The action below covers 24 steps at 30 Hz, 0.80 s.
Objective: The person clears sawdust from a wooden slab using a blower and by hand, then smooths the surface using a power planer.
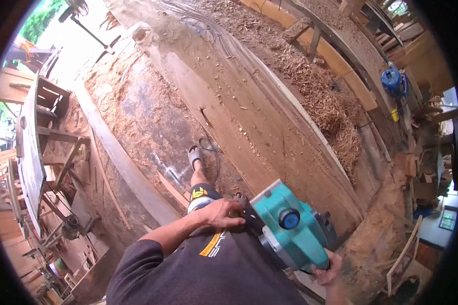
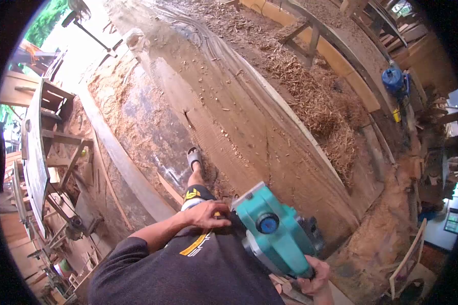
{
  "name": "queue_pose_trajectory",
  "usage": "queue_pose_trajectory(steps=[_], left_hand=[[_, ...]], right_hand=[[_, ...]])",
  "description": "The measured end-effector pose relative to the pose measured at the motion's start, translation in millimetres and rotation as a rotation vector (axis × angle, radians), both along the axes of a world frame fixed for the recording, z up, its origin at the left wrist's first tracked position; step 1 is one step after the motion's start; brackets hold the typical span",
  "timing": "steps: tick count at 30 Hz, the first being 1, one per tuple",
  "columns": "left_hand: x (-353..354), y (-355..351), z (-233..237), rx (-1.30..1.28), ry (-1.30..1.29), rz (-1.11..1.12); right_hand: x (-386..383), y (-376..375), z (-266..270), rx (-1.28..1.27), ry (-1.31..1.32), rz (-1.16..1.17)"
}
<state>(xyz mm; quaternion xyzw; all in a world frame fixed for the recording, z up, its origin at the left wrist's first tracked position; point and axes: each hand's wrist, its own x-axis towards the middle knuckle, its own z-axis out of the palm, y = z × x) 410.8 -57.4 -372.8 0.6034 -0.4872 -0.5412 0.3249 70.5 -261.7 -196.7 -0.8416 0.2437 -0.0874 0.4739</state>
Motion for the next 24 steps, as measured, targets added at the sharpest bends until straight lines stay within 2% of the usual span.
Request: queue_pose_trajectory(steps=[1, 2, 3, 5, 6, 9, 10, 13, 17, 19, 21, 22, 23, 24], left_hand=[[6.1, 1.1, -1.5, 0.024, -0.02, 0.024], [5.2, 10.1, -37.2, 0.013, 0.008, 0.105], [11.9, 9.4, -33.3, -0.008, -0.014, 0.194], [22.2, 17.9, -64.9, 0.049, -0.153, 0.296], [28.6, 20.2, -63.9, 0.167, -0.135, 0.363], [29.4, 65.9, -211.0, -0.143, -0.276, 0.586], [46.2, 56.4, -131.8, 0.051, -0.176, 0.682], [62.3, 74.9, -151.9, 0.312, -0.164, 0.856], [89.0, 95.1, -156.5, 0.27, -0.243, 1.031], [110.5, 101.1, -155.0, 0.298, 0.112, 1.175], [140.7, 103.1, -157.0, 0.185, 0.362, 1.306], [159.5, 108.8, -167.0, 0.157, 0.428, 1.33], [186.5, 100.6, -140.9, 0.161, 0.363, 1.345], [213.2, 100.6, -144.9, 0.077, 0.372, 1.391]], right_hand=[[19.6, 0.7, 2.1, -0.027, -0.03, 0.024], [38.6, 1.4, 7.2, -0.014, 0.028, 0.019], [64.0, 1.9, 9.6, 0.037, 0.019, 0.032], [122.5, 1.0, 14.0, 0.07, -0.008, 0.086], [151.8, 3.4, 15.8, 0.088, -0.018, 0.088], [235.8, 10.5, 16.1, 0.1, -0.067, 0.114], [262.8, 12.4, 16.9, 0.11, -0.047, 0.111], [343.3, 18.0, 15.1, 0.145, -0.045, 0.112], [461.5, 26.5, 5.8, 0.158, -0.232, 0.125], [522.6, 30.4, 2.3, 0.131, -0.24, 0.131], [585.3, 37.0, 2.6, 0.089, -0.297, 0.107], [618.5, 37.9, 4.8, 0.079, -0.237, 0.101], [655.8, 38.5, 1.6, 0.057, -0.239, 0.105], [690.9, 36.7, 6.0, 0.095, -0.156, 0.15]])
